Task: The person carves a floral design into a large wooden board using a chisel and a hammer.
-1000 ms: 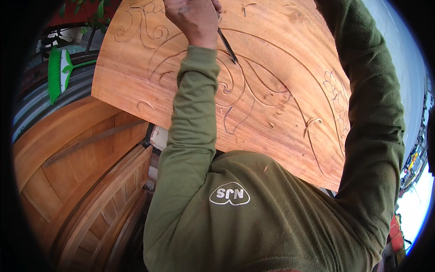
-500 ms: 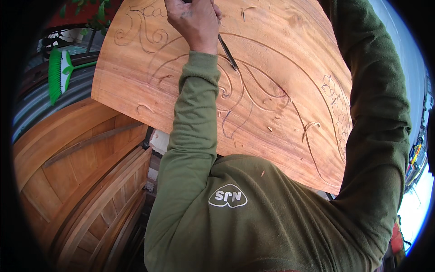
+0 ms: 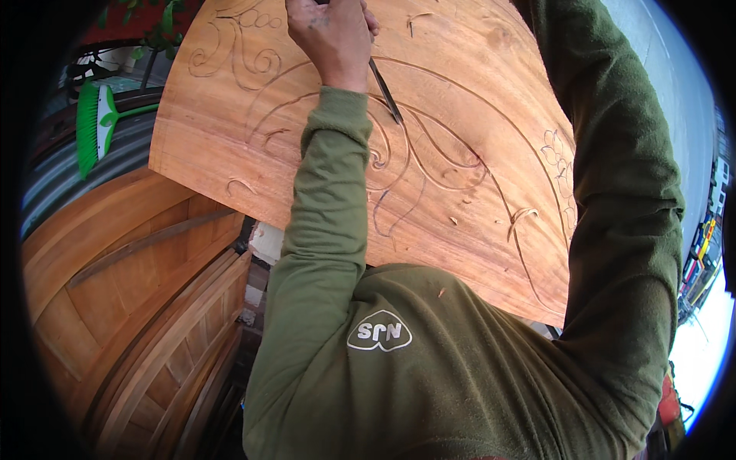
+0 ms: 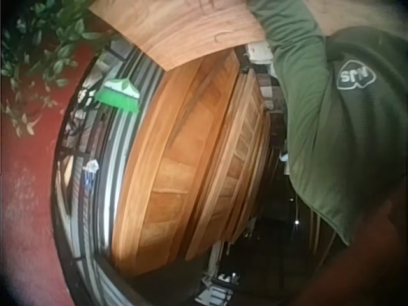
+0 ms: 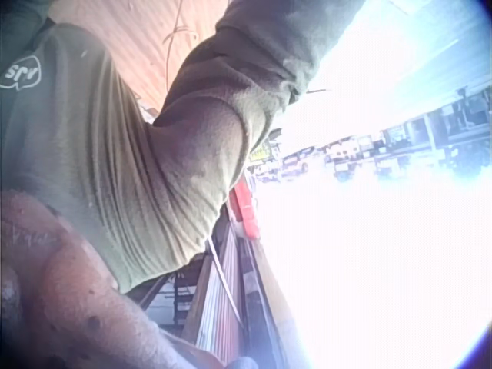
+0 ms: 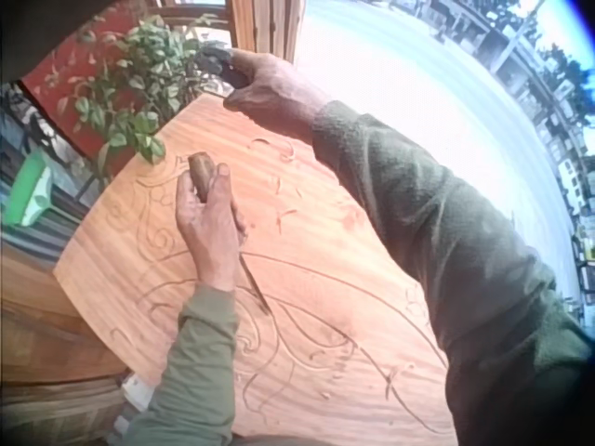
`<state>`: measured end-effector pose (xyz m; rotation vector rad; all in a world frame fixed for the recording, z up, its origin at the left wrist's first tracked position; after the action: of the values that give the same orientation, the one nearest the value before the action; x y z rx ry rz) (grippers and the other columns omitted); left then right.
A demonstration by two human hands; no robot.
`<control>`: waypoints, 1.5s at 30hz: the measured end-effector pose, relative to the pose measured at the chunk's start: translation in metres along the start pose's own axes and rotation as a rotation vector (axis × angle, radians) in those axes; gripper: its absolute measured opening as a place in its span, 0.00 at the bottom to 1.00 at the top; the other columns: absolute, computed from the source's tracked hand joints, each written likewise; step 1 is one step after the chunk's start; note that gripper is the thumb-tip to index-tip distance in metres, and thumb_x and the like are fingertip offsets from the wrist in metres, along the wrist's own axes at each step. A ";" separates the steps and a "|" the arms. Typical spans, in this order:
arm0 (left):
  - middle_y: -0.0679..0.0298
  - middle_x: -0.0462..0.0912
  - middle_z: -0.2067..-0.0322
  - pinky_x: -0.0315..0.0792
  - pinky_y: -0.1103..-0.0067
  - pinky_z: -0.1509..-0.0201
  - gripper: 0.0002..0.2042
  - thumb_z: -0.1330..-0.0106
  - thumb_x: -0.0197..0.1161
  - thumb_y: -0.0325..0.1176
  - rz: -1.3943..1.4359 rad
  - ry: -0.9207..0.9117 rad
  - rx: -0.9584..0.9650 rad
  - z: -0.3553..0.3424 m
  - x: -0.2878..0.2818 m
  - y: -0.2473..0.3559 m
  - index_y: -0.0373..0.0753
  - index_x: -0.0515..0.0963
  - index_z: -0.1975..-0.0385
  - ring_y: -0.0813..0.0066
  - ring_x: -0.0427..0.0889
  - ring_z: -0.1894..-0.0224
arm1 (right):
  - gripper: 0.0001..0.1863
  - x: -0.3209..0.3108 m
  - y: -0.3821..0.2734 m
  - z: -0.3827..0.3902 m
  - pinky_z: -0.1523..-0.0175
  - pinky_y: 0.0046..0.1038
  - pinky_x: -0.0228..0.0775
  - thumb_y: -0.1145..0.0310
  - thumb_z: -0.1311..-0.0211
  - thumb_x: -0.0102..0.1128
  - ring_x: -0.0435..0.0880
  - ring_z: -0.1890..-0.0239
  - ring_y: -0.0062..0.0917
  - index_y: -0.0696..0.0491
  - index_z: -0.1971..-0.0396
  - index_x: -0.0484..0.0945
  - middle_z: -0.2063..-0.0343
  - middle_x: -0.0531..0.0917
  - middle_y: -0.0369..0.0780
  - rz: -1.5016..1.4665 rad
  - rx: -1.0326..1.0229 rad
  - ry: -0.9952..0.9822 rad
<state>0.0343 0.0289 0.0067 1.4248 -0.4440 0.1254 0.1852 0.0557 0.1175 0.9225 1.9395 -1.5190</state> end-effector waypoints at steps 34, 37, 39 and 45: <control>0.73 0.70 0.81 0.61 0.85 0.87 0.09 0.25 0.63 0.37 -0.028 -0.177 -0.104 0.007 0.012 -0.014 0.45 0.70 0.62 0.86 0.68 0.88 | 0.36 0.007 0.040 0.036 0.37 0.24 0.70 0.83 0.40 0.61 0.78 0.43 0.20 0.52 0.29 0.71 0.42 0.83 0.34 -0.120 0.154 -0.533; 0.72 0.70 0.82 0.61 0.85 0.87 0.09 0.25 0.63 0.37 -0.021 -0.196 -0.121 0.005 0.016 -0.020 0.44 0.70 0.62 0.86 0.68 0.88 | 0.34 0.008 0.061 0.030 0.43 0.26 0.72 0.78 0.41 0.65 0.80 0.48 0.21 0.53 0.32 0.73 0.51 0.86 0.33 -0.404 -0.072 -0.360; 0.73 0.70 0.82 0.61 0.85 0.87 0.08 0.25 0.63 0.37 0.001 -0.204 -0.124 0.004 0.015 -0.021 0.44 0.71 0.62 0.86 0.68 0.88 | 0.33 0.007 0.064 0.033 0.46 0.28 0.73 0.77 0.41 0.66 0.81 0.52 0.21 0.54 0.33 0.74 0.56 0.86 0.32 -0.069 0.318 -0.174; 0.66 0.72 0.79 0.67 0.83 0.86 0.17 0.25 0.61 0.47 0.056 -0.242 -0.453 0.063 -0.023 0.023 0.38 0.74 0.53 0.82 0.69 0.87 | 0.36 0.017 0.050 0.099 0.53 0.23 0.75 0.82 0.34 0.61 0.79 0.61 0.14 0.52 0.26 0.66 0.55 0.84 0.30 -0.368 0.250 -0.492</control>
<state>-0.0083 -0.0242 0.0248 0.9844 -0.6654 -0.1003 0.2103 -0.0300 0.0489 0.2378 1.6348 -2.0041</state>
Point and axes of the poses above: each hand's wrist, its own z-axis away from the middle knuckle, its own x-axis out of the palm, y = z × x, the point moved 3 cm from there along -z, towards the middle knuckle
